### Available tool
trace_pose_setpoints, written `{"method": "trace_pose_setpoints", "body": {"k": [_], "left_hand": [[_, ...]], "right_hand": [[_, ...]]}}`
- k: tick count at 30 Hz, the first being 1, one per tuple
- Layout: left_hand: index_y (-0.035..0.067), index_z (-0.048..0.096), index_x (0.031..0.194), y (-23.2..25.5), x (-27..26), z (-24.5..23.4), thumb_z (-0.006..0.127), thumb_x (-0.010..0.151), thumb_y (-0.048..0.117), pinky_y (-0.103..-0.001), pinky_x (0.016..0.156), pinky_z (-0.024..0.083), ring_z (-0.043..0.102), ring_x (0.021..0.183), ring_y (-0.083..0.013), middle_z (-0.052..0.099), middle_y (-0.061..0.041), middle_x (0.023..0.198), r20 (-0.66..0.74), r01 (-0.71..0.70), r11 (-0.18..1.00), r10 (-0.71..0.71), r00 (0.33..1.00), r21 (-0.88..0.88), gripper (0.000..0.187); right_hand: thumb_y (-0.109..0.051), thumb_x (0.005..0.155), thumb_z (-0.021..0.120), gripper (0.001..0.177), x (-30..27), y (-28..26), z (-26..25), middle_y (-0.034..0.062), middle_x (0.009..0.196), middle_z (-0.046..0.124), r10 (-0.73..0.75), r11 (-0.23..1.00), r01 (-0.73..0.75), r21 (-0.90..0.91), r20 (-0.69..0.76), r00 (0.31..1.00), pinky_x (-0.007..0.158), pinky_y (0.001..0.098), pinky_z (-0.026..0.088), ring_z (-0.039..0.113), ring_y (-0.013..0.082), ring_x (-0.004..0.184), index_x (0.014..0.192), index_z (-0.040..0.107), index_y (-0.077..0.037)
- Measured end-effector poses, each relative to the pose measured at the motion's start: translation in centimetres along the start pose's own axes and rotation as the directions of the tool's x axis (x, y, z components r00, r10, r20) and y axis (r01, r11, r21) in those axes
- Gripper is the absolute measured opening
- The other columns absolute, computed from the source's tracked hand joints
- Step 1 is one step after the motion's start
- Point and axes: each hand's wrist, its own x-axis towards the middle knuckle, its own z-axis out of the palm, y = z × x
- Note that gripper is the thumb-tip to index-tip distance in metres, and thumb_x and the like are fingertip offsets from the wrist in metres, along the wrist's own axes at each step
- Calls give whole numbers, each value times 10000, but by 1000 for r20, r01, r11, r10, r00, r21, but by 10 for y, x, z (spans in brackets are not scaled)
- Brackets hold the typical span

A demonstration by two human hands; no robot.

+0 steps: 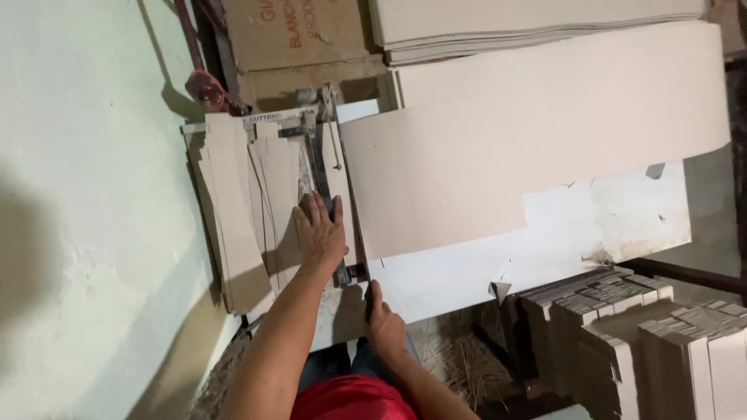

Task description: The person uses a manual paper cutter to trim large sheets of beige paper. They place the paper against the guide, pull down the lever to cut, and then remove the trimmed pieces.

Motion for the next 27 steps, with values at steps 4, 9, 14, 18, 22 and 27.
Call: {"method": "trace_pose_setpoints", "body": {"k": [4,9,14,18,22,27], "left_hand": [[178,-104,1652,8,5,-2,812,799,587,-675,1197,22,-90,1555,-470,-136,-315,1677,45,2,1000,-2,999,-12,1317],[132,-62,1654,5,8,9,860,782,393,-708,1184,-42,-139,1541,-498,-200,-360,1642,3,-18,999,18,1000,-34,1296],[140,27,1655,4,11,14,808,748,647,-713,1181,21,-91,1538,-514,-129,-378,1645,-39,2,999,0,999,51,1300],[130,-63,1647,1,15,18,867,731,547,-705,1185,-33,-91,1539,-509,-124,-371,1646,-74,-28,999,25,997,-31,1371],[157,56,1660,8,0,23,805,804,465,-727,1190,-49,-62,1567,-455,4,-325,1675,-106,-19,992,5,994,-129,1178],[175,134,1661,-1,-17,15,705,815,652,-713,1191,-93,-111,1571,-437,-70,-284,1702,-97,-4,998,10,995,63,1126]], "right_hand": [[-276,979,589,853,-2,-3,-17,177,988,701,87,995,-92,43,95,992,615,553,535,690,446,730,1642,52,-275],[-235,983,581,737,-44,-53,-102,96,722,694,-58,993,59,107,-17,998,426,457,472,629,342,486,1597,174,-219],[-299,1004,573,799,-48,-74,-130,86,672,664,46,999,-47,7,142,989,450,412,520,617,299,486,1632,90,-190],[-286,993,579,852,0,-2,-3,158,855,675,-50,999,49,-21,-18,999,435,536,467,629,419,535,1646,49,-154],[-196,936,530,833,-5,12,1,262,1046,733,-39,999,39,9,-27,999,598,575,561,739,479,763,1661,122,-172],[-517,908,625,944,-67,-83,-186,186,901,781,46,942,-109,318,198,979,605,495,550,761,436,761,1643,117,-215]]}}
